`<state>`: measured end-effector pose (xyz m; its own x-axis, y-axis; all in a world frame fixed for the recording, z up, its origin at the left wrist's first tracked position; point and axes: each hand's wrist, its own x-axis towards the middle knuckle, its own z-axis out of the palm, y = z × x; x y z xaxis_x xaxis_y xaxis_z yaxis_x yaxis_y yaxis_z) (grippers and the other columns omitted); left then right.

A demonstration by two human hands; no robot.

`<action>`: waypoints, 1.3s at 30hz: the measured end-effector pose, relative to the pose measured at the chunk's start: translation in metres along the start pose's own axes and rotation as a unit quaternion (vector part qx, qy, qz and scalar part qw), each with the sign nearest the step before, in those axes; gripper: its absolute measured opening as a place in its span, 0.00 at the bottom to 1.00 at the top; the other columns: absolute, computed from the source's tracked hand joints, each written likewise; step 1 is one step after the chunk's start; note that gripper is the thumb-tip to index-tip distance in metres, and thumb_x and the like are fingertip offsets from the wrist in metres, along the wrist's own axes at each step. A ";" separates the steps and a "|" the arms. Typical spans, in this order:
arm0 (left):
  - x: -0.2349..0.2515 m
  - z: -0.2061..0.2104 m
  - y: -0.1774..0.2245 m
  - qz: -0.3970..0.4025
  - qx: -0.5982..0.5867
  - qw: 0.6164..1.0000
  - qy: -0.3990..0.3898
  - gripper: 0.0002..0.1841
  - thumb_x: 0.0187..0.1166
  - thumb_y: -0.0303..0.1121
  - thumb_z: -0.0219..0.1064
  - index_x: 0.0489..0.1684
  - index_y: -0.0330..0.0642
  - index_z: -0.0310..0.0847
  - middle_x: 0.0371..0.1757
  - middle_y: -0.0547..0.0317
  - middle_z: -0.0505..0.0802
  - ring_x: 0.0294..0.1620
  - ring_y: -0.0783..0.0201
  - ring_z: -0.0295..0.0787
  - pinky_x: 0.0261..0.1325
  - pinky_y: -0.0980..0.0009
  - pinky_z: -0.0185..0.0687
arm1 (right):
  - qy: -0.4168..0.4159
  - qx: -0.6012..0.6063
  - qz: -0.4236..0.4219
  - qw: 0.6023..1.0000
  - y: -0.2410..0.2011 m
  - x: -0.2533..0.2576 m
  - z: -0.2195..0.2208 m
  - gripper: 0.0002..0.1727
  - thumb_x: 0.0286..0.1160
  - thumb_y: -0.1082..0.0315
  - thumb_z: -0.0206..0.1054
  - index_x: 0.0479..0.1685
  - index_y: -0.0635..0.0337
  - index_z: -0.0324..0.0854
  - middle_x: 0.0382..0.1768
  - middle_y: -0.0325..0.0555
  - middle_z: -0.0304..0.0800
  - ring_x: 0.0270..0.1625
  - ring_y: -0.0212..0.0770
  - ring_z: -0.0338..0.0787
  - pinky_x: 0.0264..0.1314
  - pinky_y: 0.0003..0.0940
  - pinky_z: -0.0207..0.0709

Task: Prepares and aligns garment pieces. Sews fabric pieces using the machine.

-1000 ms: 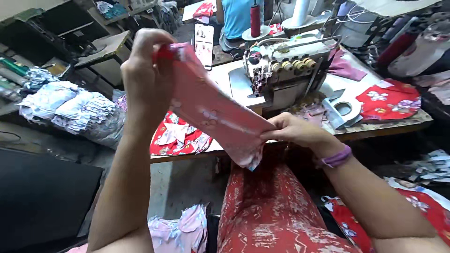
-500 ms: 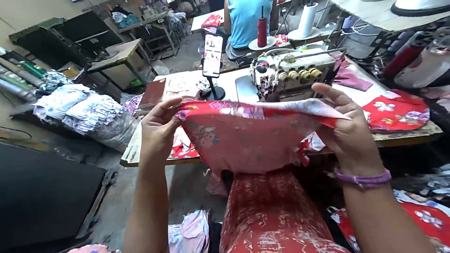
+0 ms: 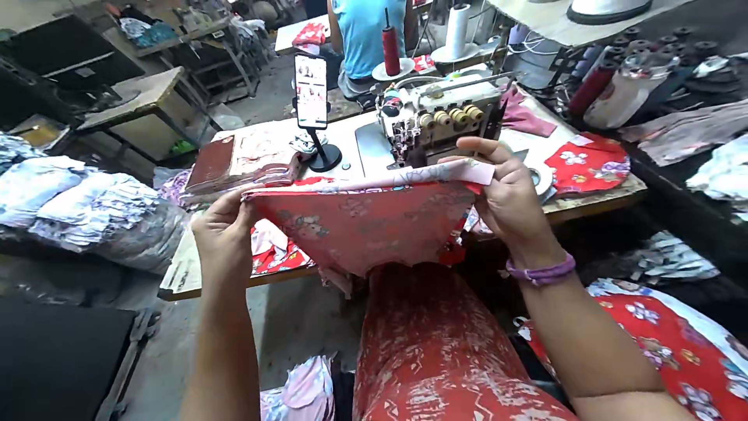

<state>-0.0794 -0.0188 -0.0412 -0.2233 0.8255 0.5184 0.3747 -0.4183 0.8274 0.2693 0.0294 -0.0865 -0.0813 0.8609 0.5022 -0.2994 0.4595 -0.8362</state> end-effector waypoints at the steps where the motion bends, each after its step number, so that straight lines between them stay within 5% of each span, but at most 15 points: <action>1: -0.001 0.001 0.002 -0.001 0.003 1.000 -0.002 0.10 0.85 0.23 0.61 0.54 0.42 0.86 0.44 0.79 0.94 0.44 0.81 0.92 0.55 0.77 0.90 | 0.018 -0.021 -0.018 0.999 0.002 0.000 -0.002 0.20 0.81 0.84 0.53 0.64 0.58 0.80 0.52 0.34 0.94 0.52 0.26 0.92 0.58 0.25 0.87; 4: -0.005 -0.001 0.007 0.022 -0.008 0.999 -0.033 0.12 0.78 0.19 0.68 0.52 0.44 0.88 0.43 0.80 0.95 0.42 0.82 0.92 0.53 0.79 0.89 | 0.047 -0.033 -0.046 0.997 0.001 0.000 -0.004 0.18 0.80 0.83 0.57 0.55 0.57 0.89 0.50 0.30 0.95 0.50 0.25 0.92 0.58 0.25 0.87; 7: -0.007 -0.006 0.010 0.029 0.016 0.996 -0.081 0.19 0.65 0.15 0.73 0.53 0.43 0.88 0.43 0.80 0.94 0.41 0.85 0.89 0.50 0.84 0.87 | -0.014 -0.080 -0.021 0.996 -0.009 -0.003 -0.008 0.26 0.81 0.83 0.49 0.74 0.58 0.80 0.56 0.33 0.94 0.53 0.25 0.92 0.59 0.25 0.87; 10: -0.010 -0.008 0.003 0.043 0.100 0.990 -0.094 0.12 0.67 0.15 0.72 0.48 0.31 0.90 0.44 0.67 0.91 0.44 0.84 0.85 0.53 0.86 0.82 | -0.083 -0.158 -0.041 0.983 -0.016 -0.004 -0.014 0.35 0.77 0.83 0.42 0.89 0.59 0.61 0.61 0.40 0.93 0.59 0.30 0.93 0.65 0.29 0.86; 14: -0.027 0.000 -0.010 -0.003 0.054 0.998 -0.015 0.07 0.84 0.25 0.62 0.53 0.41 0.82 0.43 0.76 0.91 0.43 0.85 0.88 0.50 0.80 0.87 | 0.051 -0.091 -0.031 0.994 -0.016 -0.010 -0.011 0.25 0.80 0.82 0.51 0.71 0.52 0.78 0.54 0.24 0.92 0.48 0.20 0.91 0.52 0.22 0.86; 17: -0.043 0.020 -0.016 -0.003 0.064 0.997 0.039 0.07 0.87 0.28 0.59 0.55 0.42 0.78 0.39 0.81 0.89 0.38 0.89 0.86 0.45 0.84 0.84 | -0.053 -0.136 0.018 0.989 -0.001 -0.027 -0.015 0.17 0.75 0.80 0.57 0.54 0.56 0.88 0.48 0.28 0.94 0.46 0.20 0.90 0.51 0.19 0.86; 19: -0.040 0.020 -0.015 0.030 0.098 0.993 0.057 0.08 0.86 0.28 0.59 0.55 0.35 0.79 0.38 0.79 0.90 0.37 0.91 0.84 0.44 0.86 0.82 | -0.129 -0.140 0.030 0.981 -0.003 -0.030 -0.021 0.20 0.77 0.78 0.53 0.56 0.57 0.90 0.52 0.29 0.95 0.53 0.20 0.90 0.59 0.20 0.85; 23: -0.018 0.013 -0.022 0.188 0.133 0.970 0.076 0.09 0.90 0.34 0.60 0.55 0.39 0.79 0.43 0.78 0.91 0.41 0.92 0.84 0.47 0.88 0.82 | -0.061 -0.024 0.044 0.997 -0.017 -0.016 -0.021 0.15 0.81 0.69 0.64 0.56 0.43 0.93 0.45 0.27 0.97 0.44 0.21 0.93 0.51 0.19 0.88; 25: 0.001 0.014 -0.037 0.280 0.171 0.941 0.078 0.10 0.91 0.35 0.59 0.54 0.38 0.79 0.45 0.68 0.91 0.44 0.88 0.86 0.51 0.86 0.82 | -0.019 0.017 0.060 0.998 -0.006 -0.006 -0.013 0.16 0.80 0.73 0.63 0.49 0.42 0.94 0.40 0.27 0.97 0.39 0.20 0.93 0.46 0.18 0.88; 27: 0.024 0.018 -0.060 0.309 0.259 0.912 0.072 0.10 0.90 0.33 0.61 0.49 0.33 0.82 0.43 0.52 0.92 0.45 0.71 0.90 0.54 0.76 0.84 | 0.020 0.049 0.112 0.992 0.021 0.006 0.000 0.17 0.83 0.75 0.57 0.45 0.46 0.92 0.38 0.28 0.96 0.38 0.22 0.92 0.46 0.21 0.88; 29: 0.046 0.031 -0.084 0.219 0.368 0.903 0.029 0.14 0.87 0.31 0.63 0.53 0.26 0.87 0.51 0.34 0.93 0.55 0.41 0.92 0.63 0.50 0.84 | 0.055 0.052 0.192 0.978 0.057 0.020 0.013 0.16 0.87 0.77 0.50 0.48 0.54 0.85 0.37 0.31 0.94 0.38 0.24 0.91 0.45 0.24 0.87; 31: 0.057 0.057 -0.093 0.095 0.379 0.917 -0.077 0.16 0.88 0.31 0.60 0.63 0.27 0.83 0.63 0.27 0.86 0.68 0.28 0.80 0.70 0.34 0.71 | 0.064 0.030 0.264 0.962 0.088 0.028 0.020 0.12 0.90 0.75 0.51 0.55 0.63 0.81 0.38 0.36 0.91 0.36 0.25 0.89 0.42 0.24 0.85; 34: 0.051 0.119 -0.088 0.080 0.265 0.941 -0.193 0.15 0.84 0.26 0.62 0.63 0.31 0.85 0.62 0.36 0.90 0.68 0.38 0.83 0.71 0.38 0.72 | 0.060 0.015 0.306 0.950 0.110 0.036 0.029 0.12 0.88 0.77 0.52 0.53 0.65 0.82 0.35 0.37 0.89 0.33 0.24 0.86 0.38 0.22 0.81; 39: 0.058 0.164 -0.079 0.103 0.171 0.915 -0.350 0.18 0.86 0.30 0.62 0.71 0.42 0.84 0.50 0.57 0.96 0.58 0.54 0.88 0.69 0.37 0.63 | 0.039 0.020 0.281 0.959 0.112 0.037 0.021 0.13 0.82 0.80 0.54 0.49 0.62 0.85 0.34 0.35 0.91 0.36 0.24 0.89 0.44 0.22 0.84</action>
<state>0.0254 0.1246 -0.1120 0.4702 0.8330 0.2916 0.6300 -0.5482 0.5500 0.2133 0.1077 -0.1568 -0.1701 0.9845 -0.0434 -0.2653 -0.0882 -0.9601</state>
